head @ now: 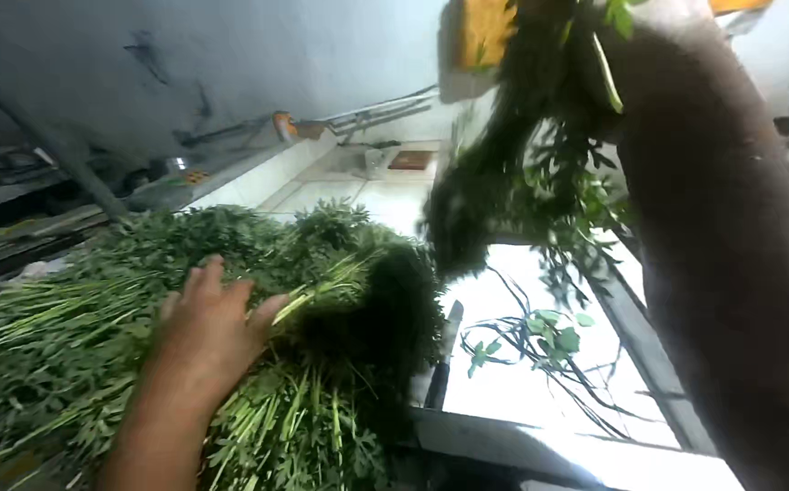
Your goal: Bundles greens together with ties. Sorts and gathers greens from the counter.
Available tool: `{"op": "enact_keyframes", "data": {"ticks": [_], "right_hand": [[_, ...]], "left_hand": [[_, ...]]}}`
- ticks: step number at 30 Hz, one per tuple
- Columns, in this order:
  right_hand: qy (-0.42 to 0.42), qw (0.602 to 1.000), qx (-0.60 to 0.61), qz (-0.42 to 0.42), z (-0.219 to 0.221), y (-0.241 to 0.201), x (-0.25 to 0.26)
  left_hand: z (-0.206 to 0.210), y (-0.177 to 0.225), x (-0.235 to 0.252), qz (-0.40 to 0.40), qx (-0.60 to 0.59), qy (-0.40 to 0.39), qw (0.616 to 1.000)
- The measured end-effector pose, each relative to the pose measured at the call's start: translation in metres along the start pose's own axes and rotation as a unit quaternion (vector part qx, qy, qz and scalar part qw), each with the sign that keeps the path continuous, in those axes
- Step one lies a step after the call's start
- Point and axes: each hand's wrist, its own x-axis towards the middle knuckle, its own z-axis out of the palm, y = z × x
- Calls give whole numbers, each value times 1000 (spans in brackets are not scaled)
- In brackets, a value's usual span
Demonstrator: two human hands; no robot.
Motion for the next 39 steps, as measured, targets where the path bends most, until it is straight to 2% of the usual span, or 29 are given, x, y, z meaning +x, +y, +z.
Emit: {"op": "enact_keyframes", "data": {"ticks": [1, 2, 3, 4, 6, 9, 11, 12, 14, 15, 16, 18, 20, 23, 27, 30, 34, 36, 39], "right_hand": [[-9, 983, -19, 180, 3, -61, -15], [10, 951, 2, 308, 17, -106, -27], [40, 932, 72, 353, 32, -131, -44], [50, 917, 159, 363, 47, -145, -64], [38, 859, 296, 415, 78, -162, -101], [45, 742, 423, 518, 133, -170, -148], [59, 709, 434, 553, 157, -167, -164], [70, 709, 420, 563, 163, -168, -167], [72, 726, 381, 568, 166, -169, -172], [69, 731, 380, 562, 166, -168, -177], [64, 731, 395, 554, 164, -167, -182], [64, 723, 448, 522, 158, -166, -192], [64, 734, 467, 490, 152, -162, -202], [87, 758, 435, 477, 151, -148, -215], [188, 752, 405, 484, 162, -138, -214], [243, 758, 367, 482, 168, -137, -211], [265, 770, 323, 483, 167, -137, -210], [270, 766, 316, 491, 163, -137, -211], [280, 753, 324, 500, 160, -134, -214]], "left_hand": [[-13, 16, -6, 41, -9, 51, 998], [-24, 40, -15, 73, -49, 97, 991], [-33, 69, -24, 92, -116, 132, 980], [-35, 100, -32, 105, -197, 151, 963], [-12, 155, -41, 116, -372, 139, 911], [51, 207, -40, 92, -548, 29, 831], [80, 227, -38, 73, -633, -35, 770], [88, 233, -39, 61, -652, -55, 754], [91, 242, -44, 9, -633, -85, 769], [89, 246, -49, -43, -617, -97, 780], [86, 250, -53, -104, -615, -109, 774], [89, 254, -58, -181, -647, -105, 733], [105, 252, -60, -160, -705, -54, 689], [112, 254, -54, -140, -723, -8, 677], [115, 262, -48, -165, -680, -17, 714], [124, 268, -46, -112, -673, 4, 731], [133, 272, -49, -55, -612, 17, 788], [136, 274, -50, -32, -615, 13, 788], [138, 274, -51, -11, -669, 4, 743]]}}
